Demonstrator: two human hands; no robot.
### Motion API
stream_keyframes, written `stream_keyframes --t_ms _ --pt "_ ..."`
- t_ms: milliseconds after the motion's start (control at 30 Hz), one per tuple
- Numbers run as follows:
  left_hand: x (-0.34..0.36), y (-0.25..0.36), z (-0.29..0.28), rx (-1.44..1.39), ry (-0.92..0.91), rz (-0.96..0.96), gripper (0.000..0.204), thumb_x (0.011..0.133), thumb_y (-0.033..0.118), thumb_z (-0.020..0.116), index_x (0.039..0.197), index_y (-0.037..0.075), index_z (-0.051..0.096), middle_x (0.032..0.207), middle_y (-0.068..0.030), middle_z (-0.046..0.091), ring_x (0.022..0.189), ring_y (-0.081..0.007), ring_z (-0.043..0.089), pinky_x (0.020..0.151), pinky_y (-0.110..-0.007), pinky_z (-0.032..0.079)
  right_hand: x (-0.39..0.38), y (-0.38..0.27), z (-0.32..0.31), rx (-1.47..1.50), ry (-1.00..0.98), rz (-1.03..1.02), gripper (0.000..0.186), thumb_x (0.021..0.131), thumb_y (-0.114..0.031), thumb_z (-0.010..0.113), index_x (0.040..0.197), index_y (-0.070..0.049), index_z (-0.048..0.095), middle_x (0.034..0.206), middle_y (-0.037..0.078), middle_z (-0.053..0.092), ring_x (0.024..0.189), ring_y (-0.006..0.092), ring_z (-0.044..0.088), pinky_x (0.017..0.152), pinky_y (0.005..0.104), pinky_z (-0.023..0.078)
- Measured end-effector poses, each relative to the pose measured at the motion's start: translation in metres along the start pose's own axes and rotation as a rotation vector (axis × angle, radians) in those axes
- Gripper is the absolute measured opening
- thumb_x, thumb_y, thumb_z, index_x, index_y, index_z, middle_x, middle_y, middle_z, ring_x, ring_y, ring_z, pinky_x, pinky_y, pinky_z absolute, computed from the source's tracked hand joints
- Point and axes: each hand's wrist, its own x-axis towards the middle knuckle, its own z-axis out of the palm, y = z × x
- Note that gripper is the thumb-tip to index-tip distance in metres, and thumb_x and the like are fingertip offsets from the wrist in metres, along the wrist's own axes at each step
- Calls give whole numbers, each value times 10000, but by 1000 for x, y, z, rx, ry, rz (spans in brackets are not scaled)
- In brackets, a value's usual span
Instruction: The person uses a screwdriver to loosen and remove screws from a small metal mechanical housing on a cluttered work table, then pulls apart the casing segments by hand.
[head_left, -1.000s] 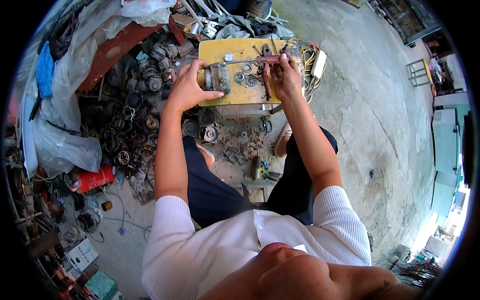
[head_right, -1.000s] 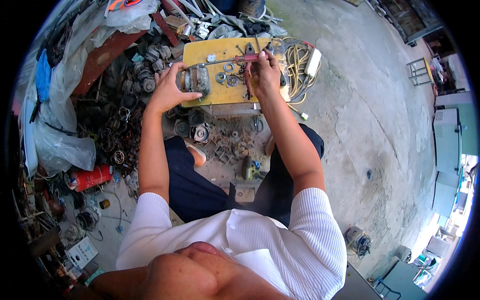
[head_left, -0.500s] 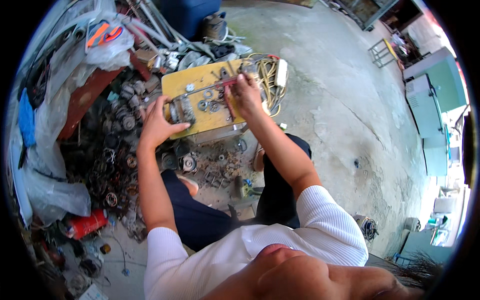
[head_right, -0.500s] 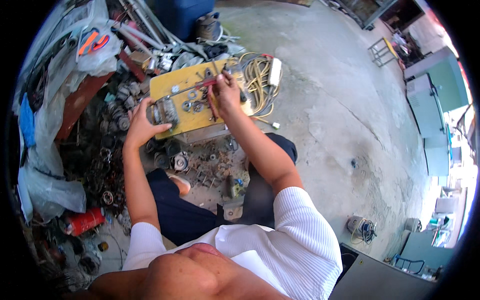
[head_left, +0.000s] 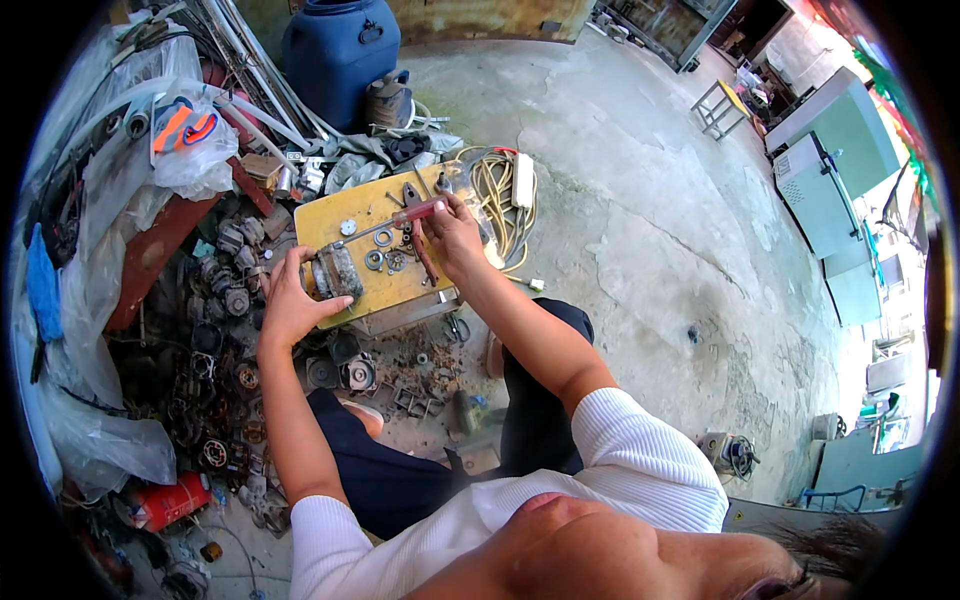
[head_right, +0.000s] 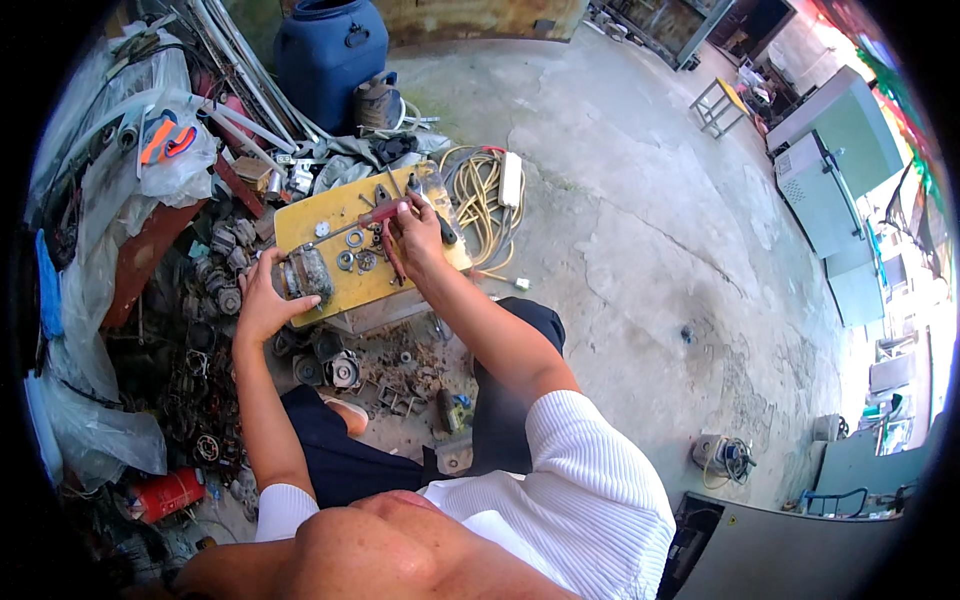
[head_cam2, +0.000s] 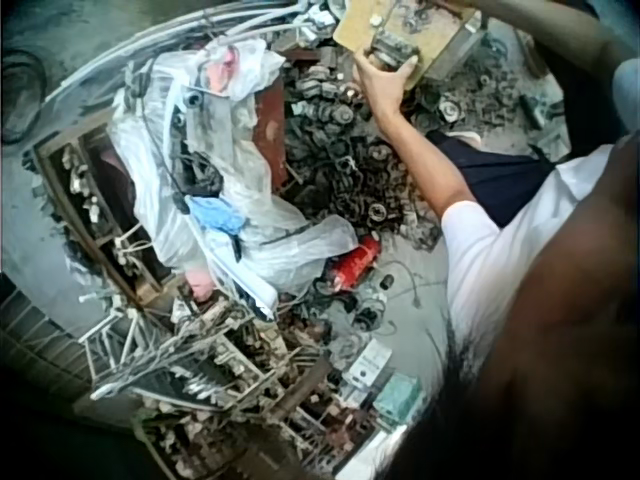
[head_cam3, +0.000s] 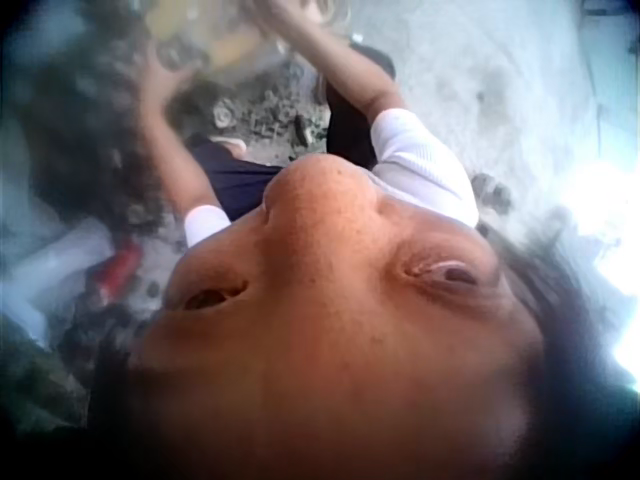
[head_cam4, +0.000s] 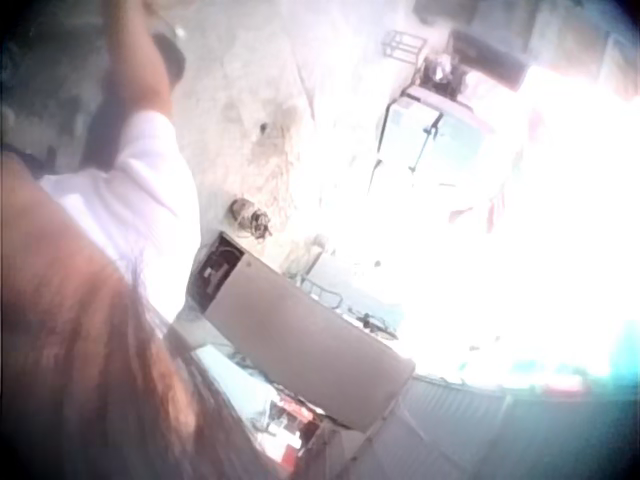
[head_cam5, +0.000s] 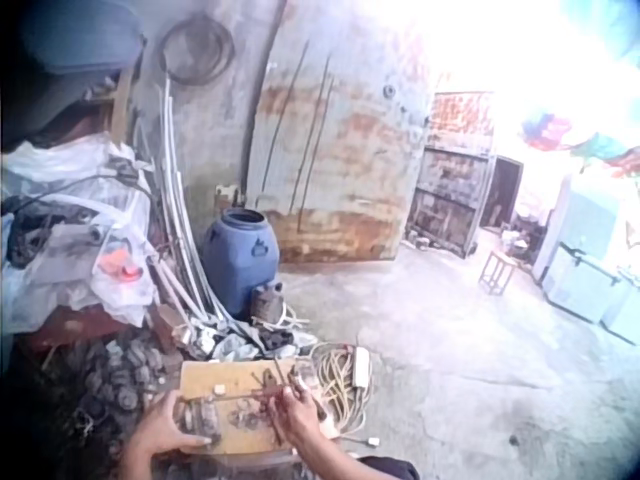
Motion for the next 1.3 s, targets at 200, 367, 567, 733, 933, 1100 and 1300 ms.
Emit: stream_keyframes --t_ms 200,367,567,733,933,1100,1300 --pt "0 -2 2 -10 3 -6 887 556 362 893 1284 138 437 1291 -113 542 1272 -317 428 1092 -442 263 -6 -1 9 59 24 -62 355 1005 -156 531 1329 -36 445 1006 107 619 717 121 592 583 255 525" --pt "0 -2 2 -8 0 -8 883 559 372 891 1277 135 436 1283 -113 548 1262 -324 437 1077 -436 283 -2 0 1 44 -17 -55 370 1006 -163 530 1344 -41 440 993 115 637 726 130 608 586 263 534" --pt "-1 1 2 -20 9 -4 870 566 377 889 1265 126 437 1269 -111 557 1249 -329 451 1068 -440 286 -2 -3 5 36 -25 -63 375 1014 -150 504 1352 -19 409 969 126 648 652 151 604 551 280 533" --pt "0 -4 3 -19 18 21 868 567 372 888 1266 125 437 1264 -122 558 1245 -332 454 1066 -443 286 -1 -2 -2 -10 -71 -67 363 1017 -141 493 1341 -2 406 1012 137 641 651 157 602 540 284 529" --pt "-1 1 2 -48 2 0 879 568 373 887 1278 123 433 1267 -138 553 1242 -343 453 1072 -444 280 5 1 -1 -5 9 -99 343 1005 -165 534 1301 -4 465 976 108 638 718 131 602 600 246 510" --pt "-1 0 2 -41 -4 -20 898 568 386 885 1295 123 429 1270 -144 552 1237 -348 454 1078 -447 278 2 3 -1 -4 -12 -101 313 1008 -130 516 1302 -26 481 972 93 631 753 126 600 653 258 519" --pt "-1 -2 1 -64 -17 -5 898 573 325 885 1310 126 413 1300 -167 522 1240 -381 404 1047 -466 337 3 4 0 -4 -9 -107 333 1014 -98 483 1332 -12 437 1058 111 607 785 145 604 694 281 536"
